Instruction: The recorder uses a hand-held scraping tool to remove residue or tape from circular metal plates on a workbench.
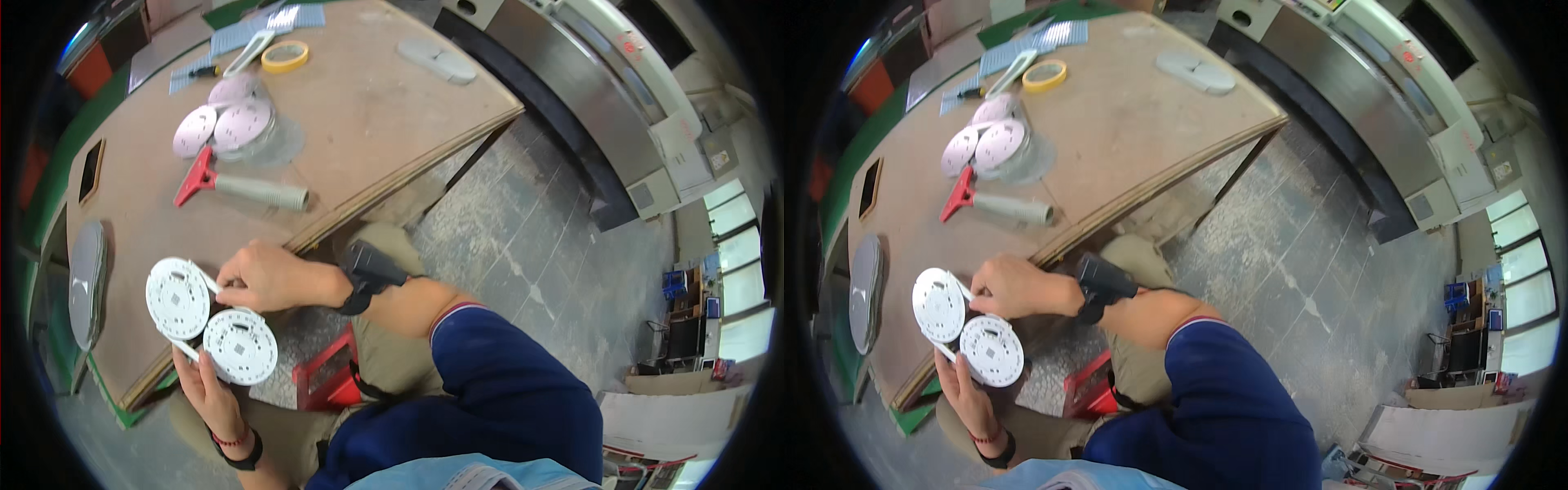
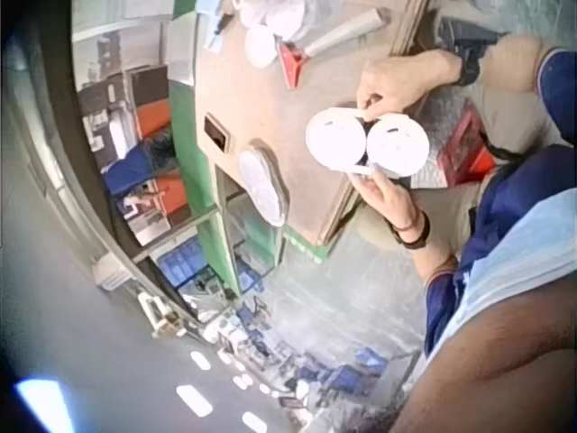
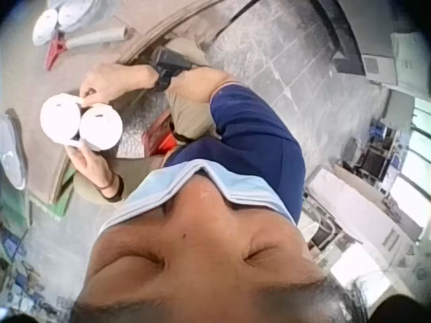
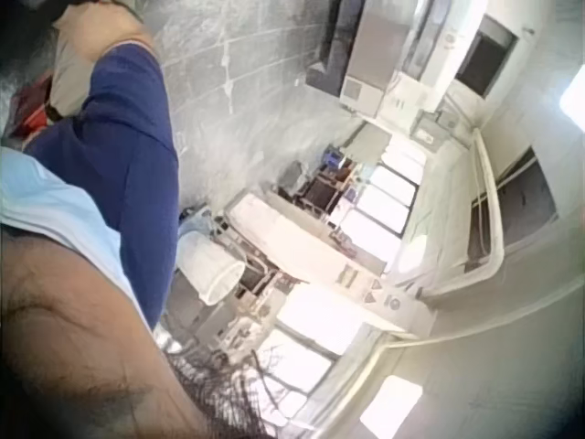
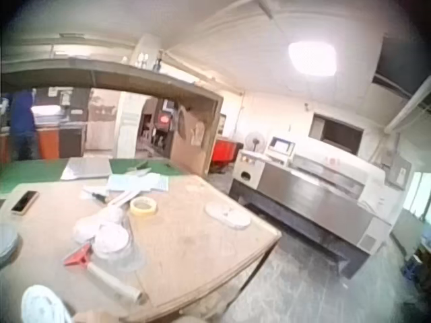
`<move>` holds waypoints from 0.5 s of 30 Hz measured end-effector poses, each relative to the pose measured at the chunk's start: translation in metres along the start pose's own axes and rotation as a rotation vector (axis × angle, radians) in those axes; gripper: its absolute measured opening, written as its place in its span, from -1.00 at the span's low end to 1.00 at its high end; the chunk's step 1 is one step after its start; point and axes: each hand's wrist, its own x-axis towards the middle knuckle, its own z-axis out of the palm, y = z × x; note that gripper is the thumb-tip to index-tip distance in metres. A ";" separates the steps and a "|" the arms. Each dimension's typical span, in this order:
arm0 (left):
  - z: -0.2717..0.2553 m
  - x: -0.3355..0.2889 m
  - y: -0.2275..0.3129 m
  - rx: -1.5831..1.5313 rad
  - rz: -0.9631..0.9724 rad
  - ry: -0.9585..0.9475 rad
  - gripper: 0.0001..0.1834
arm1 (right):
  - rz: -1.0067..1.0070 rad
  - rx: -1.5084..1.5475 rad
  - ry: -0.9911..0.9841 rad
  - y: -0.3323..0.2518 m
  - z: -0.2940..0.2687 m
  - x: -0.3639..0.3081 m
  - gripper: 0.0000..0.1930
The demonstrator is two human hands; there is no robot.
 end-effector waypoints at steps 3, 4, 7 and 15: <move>-0.001 -0.009 -0.001 -0.026 -0.066 0.061 -0.48 | 0.096 -0.027 -0.076 -0.008 -0.004 -0.007 -0.74; 0.007 -0.007 0.008 0.232 0.018 0.048 -0.53 | 0.039 -0.052 -0.059 -0.004 -0.005 -0.011 -0.73; -0.006 -0.011 -0.008 0.254 0.048 0.031 -0.47 | 0.110 0.080 -0.076 -0.023 -0.008 -0.016 -0.83; 0.000 -0.016 0.029 0.052 0.022 -0.080 -0.40 | -0.039 0.182 -0.008 -0.035 -0.007 -0.030 -0.87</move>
